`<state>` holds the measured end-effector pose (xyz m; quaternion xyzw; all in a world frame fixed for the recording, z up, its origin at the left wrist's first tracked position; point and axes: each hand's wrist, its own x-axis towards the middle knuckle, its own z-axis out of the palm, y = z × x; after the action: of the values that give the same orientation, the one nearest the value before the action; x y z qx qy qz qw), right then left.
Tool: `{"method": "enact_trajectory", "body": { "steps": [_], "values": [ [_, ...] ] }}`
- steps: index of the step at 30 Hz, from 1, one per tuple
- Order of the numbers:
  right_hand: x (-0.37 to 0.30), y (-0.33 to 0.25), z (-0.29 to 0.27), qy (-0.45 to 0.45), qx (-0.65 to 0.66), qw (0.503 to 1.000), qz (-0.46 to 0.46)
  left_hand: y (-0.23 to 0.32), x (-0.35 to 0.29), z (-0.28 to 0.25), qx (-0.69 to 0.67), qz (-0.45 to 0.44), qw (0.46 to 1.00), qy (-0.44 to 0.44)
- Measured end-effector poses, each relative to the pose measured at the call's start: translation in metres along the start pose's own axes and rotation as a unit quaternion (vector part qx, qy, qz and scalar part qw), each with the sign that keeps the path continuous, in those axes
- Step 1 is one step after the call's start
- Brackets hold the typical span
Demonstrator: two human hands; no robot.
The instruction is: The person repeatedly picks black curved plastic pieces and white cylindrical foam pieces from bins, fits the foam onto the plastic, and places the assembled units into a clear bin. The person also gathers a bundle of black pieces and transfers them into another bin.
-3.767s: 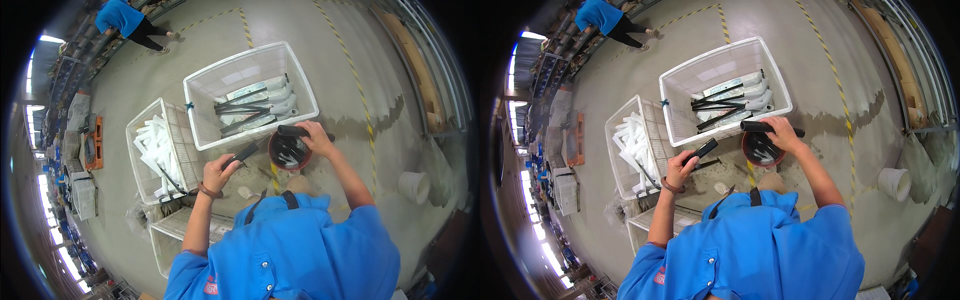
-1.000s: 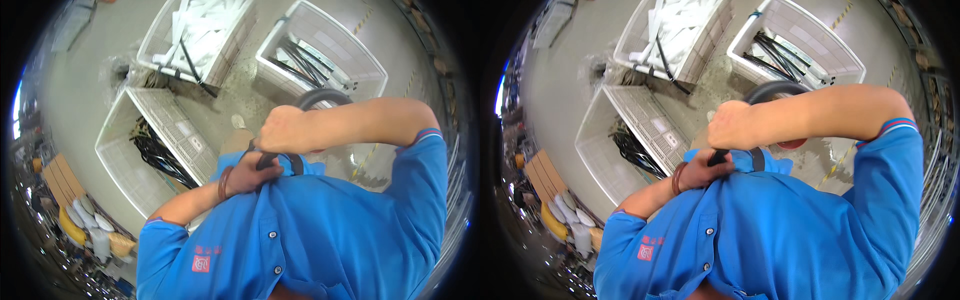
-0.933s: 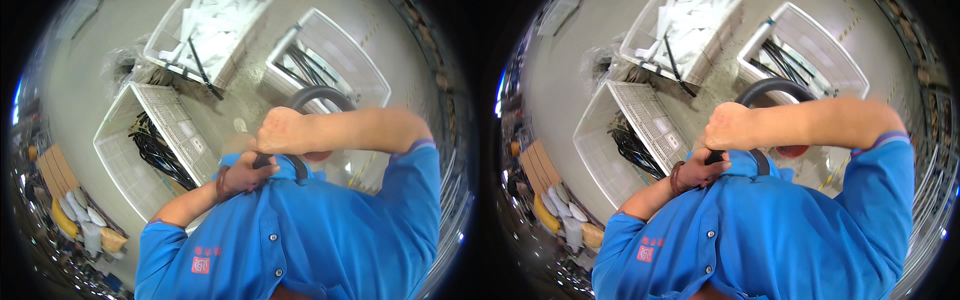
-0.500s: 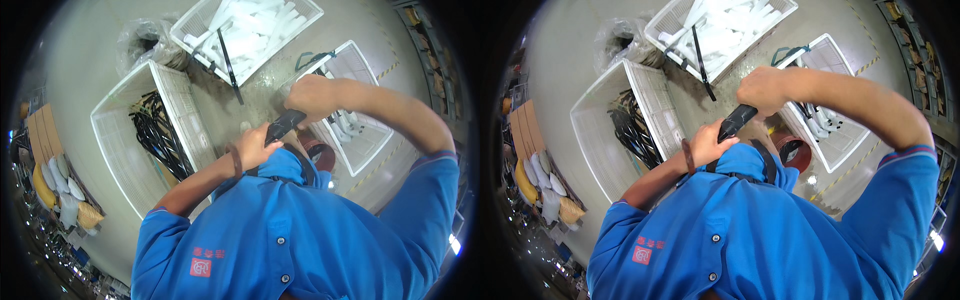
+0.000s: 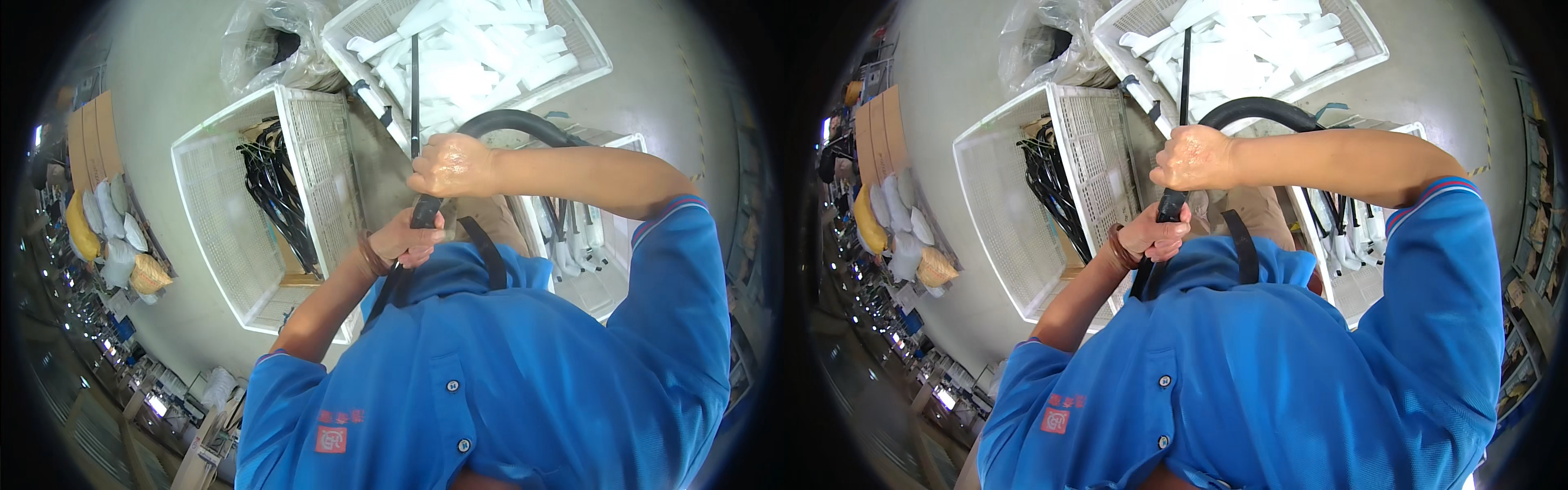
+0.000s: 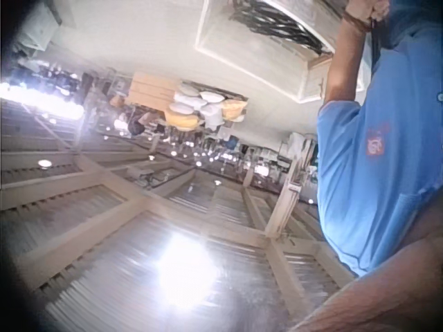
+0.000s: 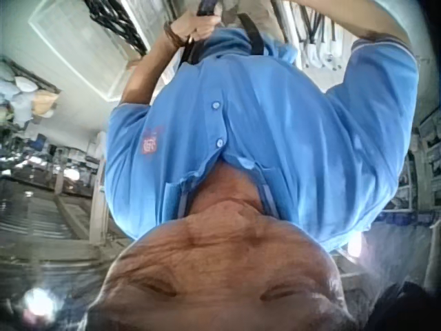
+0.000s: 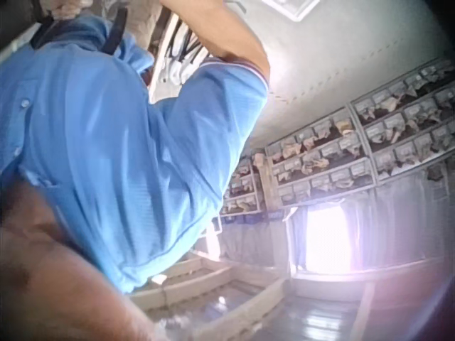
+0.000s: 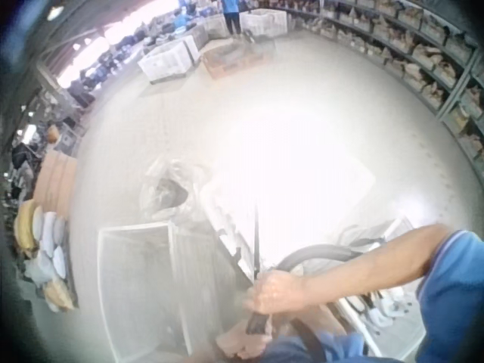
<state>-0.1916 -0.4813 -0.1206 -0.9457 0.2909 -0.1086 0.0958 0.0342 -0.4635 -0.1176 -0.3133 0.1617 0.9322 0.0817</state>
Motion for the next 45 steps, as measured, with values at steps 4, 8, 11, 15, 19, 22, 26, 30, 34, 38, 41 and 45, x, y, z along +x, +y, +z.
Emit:
{"method": "enact_trajectory", "body": {
  "steps": [4,8,11,15,19,22,26,30,34,38,41,45],
  "values": [
    [-0.002,0.061,0.045,0.082,-0.023,0.996,0.005,0.02,0.049,-0.028,-0.04,0.06,0.993,0.09],
    [-0.048,0.162,0.122,0.173,0.181,0.95,0.186,0.03,0.066,-0.09,-0.157,0.061,0.964,0.207],
    [-0.099,0.258,0.219,0.084,0.175,0.818,0.541,0.01,0.054,-0.128,-0.189,0.068,0.932,0.303],
    [-0.145,0.369,0.348,-0.112,0.055,0.761,0.636,-0.018,0.046,-0.15,-0.233,0.089,0.912,0.326],
    [-0.147,0.435,0.418,-0.022,0.191,0.644,0.74,-0.022,0.052,-0.143,-0.241,0.088,0.907,0.333],
    [-0.136,0.398,0.427,-0.021,0.273,0.629,0.727,-0.008,0.059,-0.136,-0.201,0.086,0.909,0.354],
    [-0.151,0.255,0.368,0.139,0.394,0.547,0.725,0.024,0.053,-0.125,-0.167,0.091,0.924,0.333],
    [-0.206,0.161,0.249,0.308,0.291,0.65,0.631,0.058,0.037,-0.096,-0.099,0.131,0.945,0.284],
    [-0.243,0.128,0.147,0.277,0.082,0.726,0.624,0.08,0.017,-0.063,-0.044,0.168,0.957,0.231],
    [-0.25,0.086,0.089,0.274,-0.03,0.706,0.652,0.08,-0.014,-0.041,-0.006,0.181,0.972,0.151],
    [-0.241,0.043,0.067,0.306,-0.079,0.677,0.665,0.064,-0.039,-0.035,0.041,0.192,0.973,0.119],
    [-0.219,-0.032,0.051,0.341,-0.139,0.658,0.657,0.025,-0.073,-0.037,0.08,0.202,0.974,0.065]
  ]
}}
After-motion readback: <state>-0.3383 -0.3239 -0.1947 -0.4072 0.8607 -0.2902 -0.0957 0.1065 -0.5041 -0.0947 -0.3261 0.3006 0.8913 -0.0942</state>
